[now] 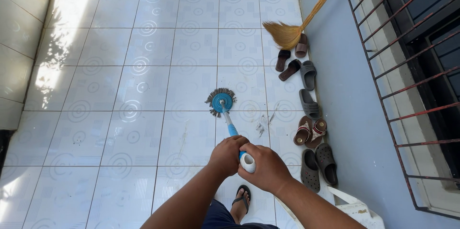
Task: Mopping a tiled floor and cleaning the mop head in a bucket.
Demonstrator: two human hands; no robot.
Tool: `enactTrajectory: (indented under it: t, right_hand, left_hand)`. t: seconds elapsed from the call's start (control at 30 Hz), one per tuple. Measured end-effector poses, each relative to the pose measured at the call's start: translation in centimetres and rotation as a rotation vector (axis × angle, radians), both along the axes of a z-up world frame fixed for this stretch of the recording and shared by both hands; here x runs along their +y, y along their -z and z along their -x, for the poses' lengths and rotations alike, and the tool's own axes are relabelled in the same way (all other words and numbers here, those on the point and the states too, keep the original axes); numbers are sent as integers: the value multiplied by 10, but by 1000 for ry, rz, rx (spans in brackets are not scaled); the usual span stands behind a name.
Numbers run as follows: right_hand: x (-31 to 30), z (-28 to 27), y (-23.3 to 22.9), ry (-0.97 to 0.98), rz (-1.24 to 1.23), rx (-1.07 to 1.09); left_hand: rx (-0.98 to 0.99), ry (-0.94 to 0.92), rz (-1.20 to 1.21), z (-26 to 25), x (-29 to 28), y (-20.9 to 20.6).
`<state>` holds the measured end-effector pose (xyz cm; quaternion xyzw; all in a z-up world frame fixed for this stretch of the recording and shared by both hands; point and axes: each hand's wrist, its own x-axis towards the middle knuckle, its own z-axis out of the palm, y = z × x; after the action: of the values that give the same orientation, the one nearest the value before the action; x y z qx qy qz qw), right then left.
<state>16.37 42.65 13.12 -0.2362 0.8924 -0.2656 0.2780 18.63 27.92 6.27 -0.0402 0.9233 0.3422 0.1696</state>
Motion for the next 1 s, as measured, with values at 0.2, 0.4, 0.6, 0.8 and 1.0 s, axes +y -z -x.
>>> enactTrajectory:
  t: [0.2,0.4,0.6,0.8,1.0]
  right_hand:
    - [-1,-9,-9,6,16,-35]
    - [-7,-8,11,-40,60,-21]
    - [-3,-13,-21,-33,-41,146]
    - [-1,-19,-24,-58,-224,150]
    - [-7,-21,-3,-45,-164,202]
  left_hand:
    - [-3,78,127,-14,-5,-7]
    - [14,-24,80,-15,-6,22]
    - [201,-75,-245,-16,10,18]
    - [161,111,-270,-8,8,23]
    - [123,240,-156,-2,-3,43]
